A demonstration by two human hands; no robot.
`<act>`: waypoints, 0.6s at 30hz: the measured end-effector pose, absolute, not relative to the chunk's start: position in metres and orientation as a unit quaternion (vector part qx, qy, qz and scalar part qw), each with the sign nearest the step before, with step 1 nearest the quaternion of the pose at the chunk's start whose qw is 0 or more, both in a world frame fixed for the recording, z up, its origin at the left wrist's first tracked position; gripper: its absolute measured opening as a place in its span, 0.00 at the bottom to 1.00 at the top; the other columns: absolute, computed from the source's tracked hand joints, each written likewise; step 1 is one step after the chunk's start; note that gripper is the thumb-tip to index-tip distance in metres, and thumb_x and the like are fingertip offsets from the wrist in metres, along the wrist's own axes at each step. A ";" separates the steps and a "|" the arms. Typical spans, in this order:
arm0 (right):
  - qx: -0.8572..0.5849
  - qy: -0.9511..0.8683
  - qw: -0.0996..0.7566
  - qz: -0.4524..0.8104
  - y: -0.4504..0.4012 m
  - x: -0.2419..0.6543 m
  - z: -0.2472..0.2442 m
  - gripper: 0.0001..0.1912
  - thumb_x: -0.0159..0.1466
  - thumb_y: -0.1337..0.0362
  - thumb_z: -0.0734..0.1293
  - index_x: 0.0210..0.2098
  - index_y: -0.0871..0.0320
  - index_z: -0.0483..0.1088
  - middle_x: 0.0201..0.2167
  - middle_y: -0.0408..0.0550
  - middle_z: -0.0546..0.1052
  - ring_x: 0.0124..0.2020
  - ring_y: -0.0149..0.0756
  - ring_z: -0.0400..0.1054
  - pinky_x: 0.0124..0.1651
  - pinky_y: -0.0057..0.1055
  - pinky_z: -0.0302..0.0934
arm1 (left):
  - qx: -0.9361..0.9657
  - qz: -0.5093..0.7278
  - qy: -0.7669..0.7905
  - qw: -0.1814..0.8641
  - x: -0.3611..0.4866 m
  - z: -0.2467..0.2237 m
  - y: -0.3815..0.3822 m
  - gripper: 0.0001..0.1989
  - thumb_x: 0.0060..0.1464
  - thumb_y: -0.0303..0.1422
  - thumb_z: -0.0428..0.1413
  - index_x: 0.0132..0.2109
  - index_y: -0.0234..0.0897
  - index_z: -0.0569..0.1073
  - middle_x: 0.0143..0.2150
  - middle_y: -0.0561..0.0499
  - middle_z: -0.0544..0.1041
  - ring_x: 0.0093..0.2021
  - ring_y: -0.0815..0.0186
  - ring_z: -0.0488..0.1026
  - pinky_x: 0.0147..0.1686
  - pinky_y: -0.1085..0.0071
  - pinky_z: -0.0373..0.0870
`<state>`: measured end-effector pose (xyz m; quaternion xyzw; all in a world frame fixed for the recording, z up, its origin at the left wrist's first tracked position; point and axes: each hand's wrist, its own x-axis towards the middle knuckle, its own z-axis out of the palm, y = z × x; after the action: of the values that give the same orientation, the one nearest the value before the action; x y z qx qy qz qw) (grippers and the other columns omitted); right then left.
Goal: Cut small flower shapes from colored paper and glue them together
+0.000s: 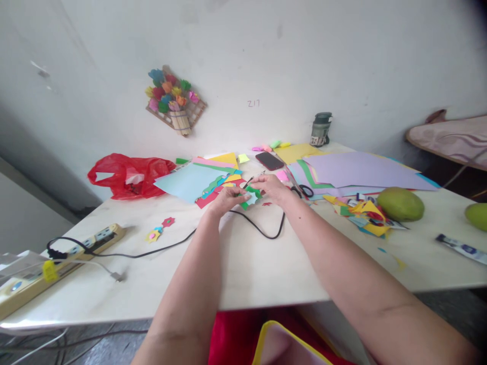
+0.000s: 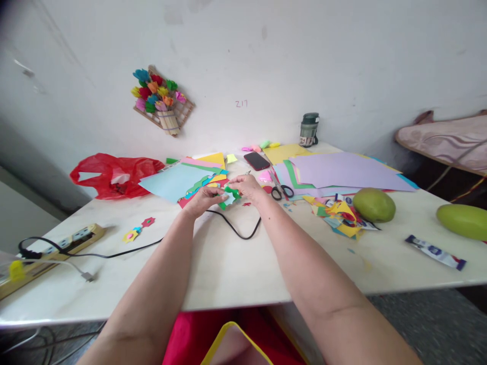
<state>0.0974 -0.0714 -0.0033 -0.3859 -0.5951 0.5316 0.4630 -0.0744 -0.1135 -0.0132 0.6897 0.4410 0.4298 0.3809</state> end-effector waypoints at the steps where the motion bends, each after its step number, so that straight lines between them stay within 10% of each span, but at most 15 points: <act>1: -0.381 -0.607 0.459 0.524 -0.070 0.099 -0.003 0.02 0.47 0.69 0.71 0.23 0.61 0.76 0.18 0.42 0.73 0.19 0.25 0.60 0.21 0.22 0.55 | 0.692 0.424 0.439 0.385 -0.074 -0.013 -0.114 0.16 0.39 0.45 0.65 0.29 0.35 0.78 0.26 0.52 0.74 0.27 0.69 0.67 0.31 0.71 0.64; 18: -0.381 -0.622 0.421 0.539 -0.072 0.104 0.002 0.03 0.52 0.72 0.70 0.23 0.62 0.73 0.17 0.41 0.72 0.18 0.24 0.63 0.22 0.21 0.58 | 0.651 0.446 0.433 0.437 -0.082 -0.016 -0.112 0.19 0.35 0.44 0.67 0.31 0.34 0.79 0.26 0.52 0.76 0.27 0.69 0.68 0.30 0.72 0.65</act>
<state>0.1036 -0.0716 0.0023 -0.3814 -0.6217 0.5390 0.4213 -0.0817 -0.1118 -0.0158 0.6509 0.4328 0.4455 0.4366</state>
